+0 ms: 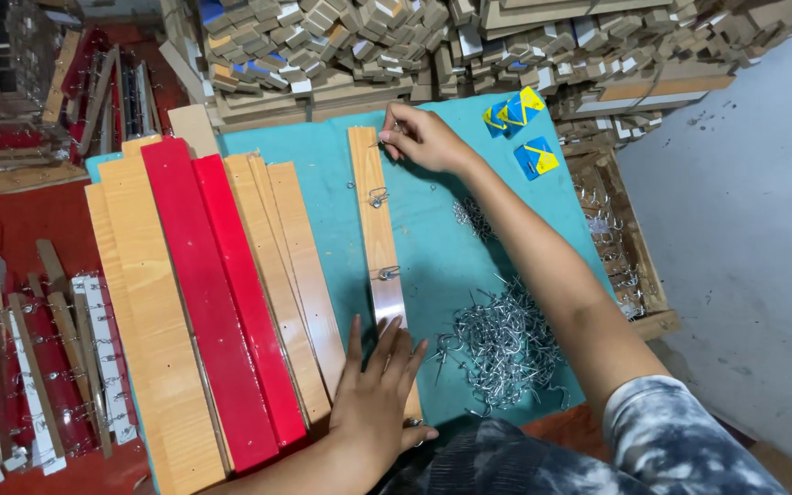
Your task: Attaching metal hooks to wooden boards to assemble wall-mounted racks
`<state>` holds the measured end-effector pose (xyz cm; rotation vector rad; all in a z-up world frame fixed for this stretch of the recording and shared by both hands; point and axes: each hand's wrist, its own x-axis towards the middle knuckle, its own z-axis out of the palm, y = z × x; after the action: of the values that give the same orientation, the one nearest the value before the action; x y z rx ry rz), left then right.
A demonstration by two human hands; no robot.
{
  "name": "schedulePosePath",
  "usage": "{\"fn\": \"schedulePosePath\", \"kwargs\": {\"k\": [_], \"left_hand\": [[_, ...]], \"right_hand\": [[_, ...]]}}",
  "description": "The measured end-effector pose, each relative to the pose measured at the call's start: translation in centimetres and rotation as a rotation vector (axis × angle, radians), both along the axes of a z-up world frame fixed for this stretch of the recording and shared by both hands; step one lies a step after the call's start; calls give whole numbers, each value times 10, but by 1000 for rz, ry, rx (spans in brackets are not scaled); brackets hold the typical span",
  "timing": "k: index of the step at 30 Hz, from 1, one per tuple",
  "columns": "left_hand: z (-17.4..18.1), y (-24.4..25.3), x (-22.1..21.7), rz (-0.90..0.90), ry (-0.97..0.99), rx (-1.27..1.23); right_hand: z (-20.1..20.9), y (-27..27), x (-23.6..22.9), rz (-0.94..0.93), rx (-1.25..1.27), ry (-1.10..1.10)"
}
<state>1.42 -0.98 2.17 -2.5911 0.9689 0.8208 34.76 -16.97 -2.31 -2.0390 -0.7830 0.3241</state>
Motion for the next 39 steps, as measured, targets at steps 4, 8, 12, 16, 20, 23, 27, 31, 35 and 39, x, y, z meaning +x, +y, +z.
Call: {"fn": "schedulePosePath", "kwargs": {"k": [4, 8, 12, 16, 20, 23, 27, 31, 35, 39], "left_hand": [[2, 0, -1, -10, -4, 28], [3, 0, 0, -16, -14, 16], [2, -1, 1, -15, -5, 16], [0, -1, -3, -11, 2, 24], [-2, 0, -1, 3, -55, -32], [4, 0, -1, -7, -43, 3], [7, 2, 0, -1, -30, 18], [-2, 5, -6, -20, -61, 20], [-21, 7, -12, -36, -299, -84], [-10, 11, -23, -44, -526, -159]], "right_hand": [[9, 10, 3, 10, -175, -212], [5, 19, 23, 167, -322, -301], [8, 24, 26, 235, -397, -276], [-21, 26, 29, 245, -474, -294], [-21, 28, 32, 220, -410, -264], [-21, 30, 30, 196, -434, -200], [-2, 24, 20, 20, -349, 63], [6, 40, 2, -277, -208, 190], [-4, 46, 9, -292, -211, 222], [11, 41, 6, -304, -41, 274]]}}
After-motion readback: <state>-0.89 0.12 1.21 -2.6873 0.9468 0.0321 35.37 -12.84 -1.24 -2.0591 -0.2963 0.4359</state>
